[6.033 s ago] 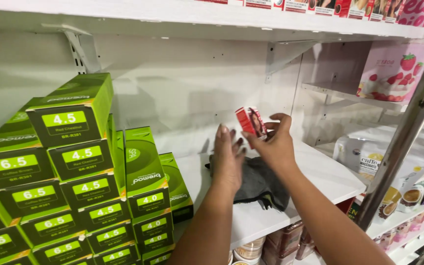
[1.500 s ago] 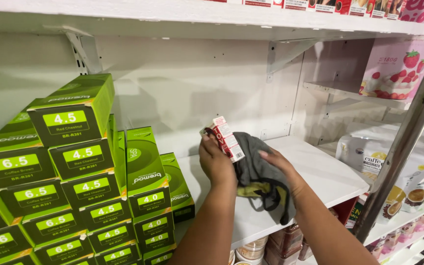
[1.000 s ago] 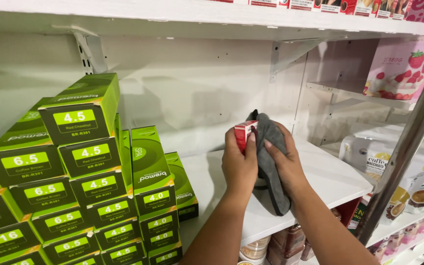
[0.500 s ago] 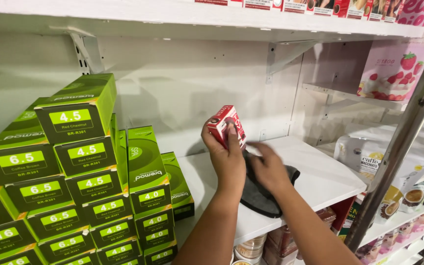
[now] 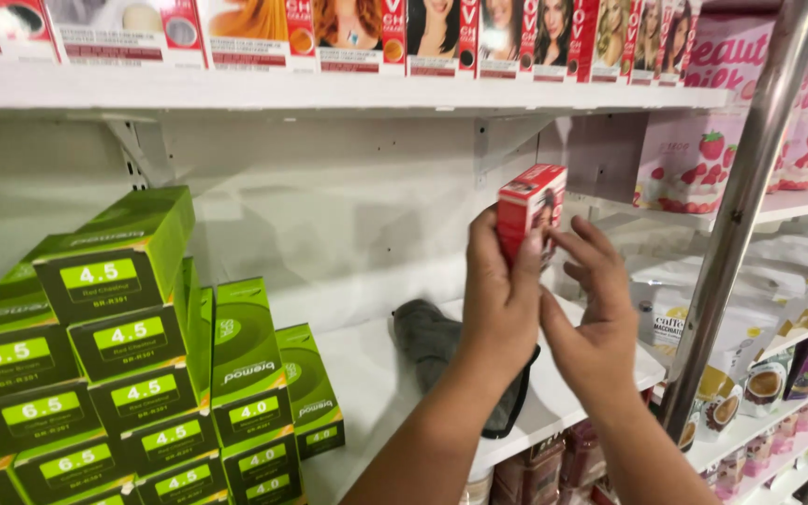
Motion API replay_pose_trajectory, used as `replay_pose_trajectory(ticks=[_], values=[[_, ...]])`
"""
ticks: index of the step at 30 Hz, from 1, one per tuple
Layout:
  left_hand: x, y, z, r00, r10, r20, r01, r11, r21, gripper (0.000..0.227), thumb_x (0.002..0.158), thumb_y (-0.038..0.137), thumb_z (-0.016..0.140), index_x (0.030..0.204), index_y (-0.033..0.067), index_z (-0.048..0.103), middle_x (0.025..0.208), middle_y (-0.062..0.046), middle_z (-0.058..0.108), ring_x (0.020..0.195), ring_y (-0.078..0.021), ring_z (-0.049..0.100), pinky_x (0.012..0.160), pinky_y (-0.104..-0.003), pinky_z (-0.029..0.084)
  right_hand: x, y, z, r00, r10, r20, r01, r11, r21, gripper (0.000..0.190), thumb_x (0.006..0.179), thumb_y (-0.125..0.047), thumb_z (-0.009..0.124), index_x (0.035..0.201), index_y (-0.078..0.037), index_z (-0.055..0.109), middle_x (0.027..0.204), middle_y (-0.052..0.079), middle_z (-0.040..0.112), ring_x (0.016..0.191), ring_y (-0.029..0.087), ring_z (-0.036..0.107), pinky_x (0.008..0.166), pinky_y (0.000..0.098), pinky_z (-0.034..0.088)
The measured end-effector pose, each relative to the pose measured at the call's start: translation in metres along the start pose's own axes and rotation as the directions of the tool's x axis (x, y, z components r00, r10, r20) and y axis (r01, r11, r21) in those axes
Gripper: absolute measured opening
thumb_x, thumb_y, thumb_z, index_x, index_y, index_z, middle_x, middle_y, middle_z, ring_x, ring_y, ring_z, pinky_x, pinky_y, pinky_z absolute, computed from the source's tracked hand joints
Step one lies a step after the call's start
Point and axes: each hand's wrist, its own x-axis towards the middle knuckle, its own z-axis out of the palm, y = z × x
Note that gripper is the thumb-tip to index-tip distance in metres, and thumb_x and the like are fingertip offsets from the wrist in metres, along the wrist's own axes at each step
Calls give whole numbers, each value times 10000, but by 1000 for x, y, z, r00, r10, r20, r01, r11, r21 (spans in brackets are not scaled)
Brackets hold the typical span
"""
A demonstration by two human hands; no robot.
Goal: The person wipes small red boxes with a cloth and places them on a shelf among other similar boxes. They then pick up a notebook and pen and write on the notebook while standing in front of the shelf.
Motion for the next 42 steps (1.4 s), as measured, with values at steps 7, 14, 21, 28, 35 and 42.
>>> replay_pose_trajectory(ticks=[7,14,21,28,35,42], values=[[50,10,50,971,236,34,-236,929,284,454,1098,186,548,1490,-22,453,1332,-212,619,1221,-307,637,1068,-410,499,56,-4,-42,999,28,34,-37,954,299,673,875,33,700,1503,-41,472,1494,88,563,1354,192,588,1141,357,493],[103,48,80,939,230,256,-331,808,488,794,939,263,666,1528,-86,266,1216,-244,631,1105,-380,647,943,-469,527,117,24,-75,991,44,-126,-33,996,82,562,965,7,724,1481,-47,508,1305,109,633,1155,165,645,992,296,554],[155,45,54,729,270,629,-623,-119,773,424,980,197,587,1389,86,599,1500,-118,523,1512,-341,340,1279,-545,253,174,100,-93,958,-184,-219,97,930,-355,632,931,-26,808,1406,-2,393,1333,178,528,1151,251,582,980,385,524],[165,32,51,736,-10,676,-620,-410,669,648,906,276,530,1530,131,434,1676,-117,223,1546,-342,61,1205,-656,16,219,123,-95,932,-318,-171,185,827,-532,609,887,-108,866,1255,6,395,1235,201,550,1112,369,588,958,472,493],[167,31,52,744,-110,659,-583,-588,560,666,960,369,442,1585,173,323,1686,-67,184,1548,-365,63,1169,-688,12,231,159,-91,953,108,-283,-244,828,-505,641,872,-176,819,1319,-60,375,1210,216,636,1040,432,659,880,530,497],[168,19,51,754,31,657,-540,-541,645,609,968,354,483,1559,220,422,1696,-92,218,1543,-390,127,1192,-673,47,240,171,-88,929,211,-303,-327,852,-410,638,838,-106,820,1308,-88,388,1195,207,642,1079,404,650,887,515,500]])
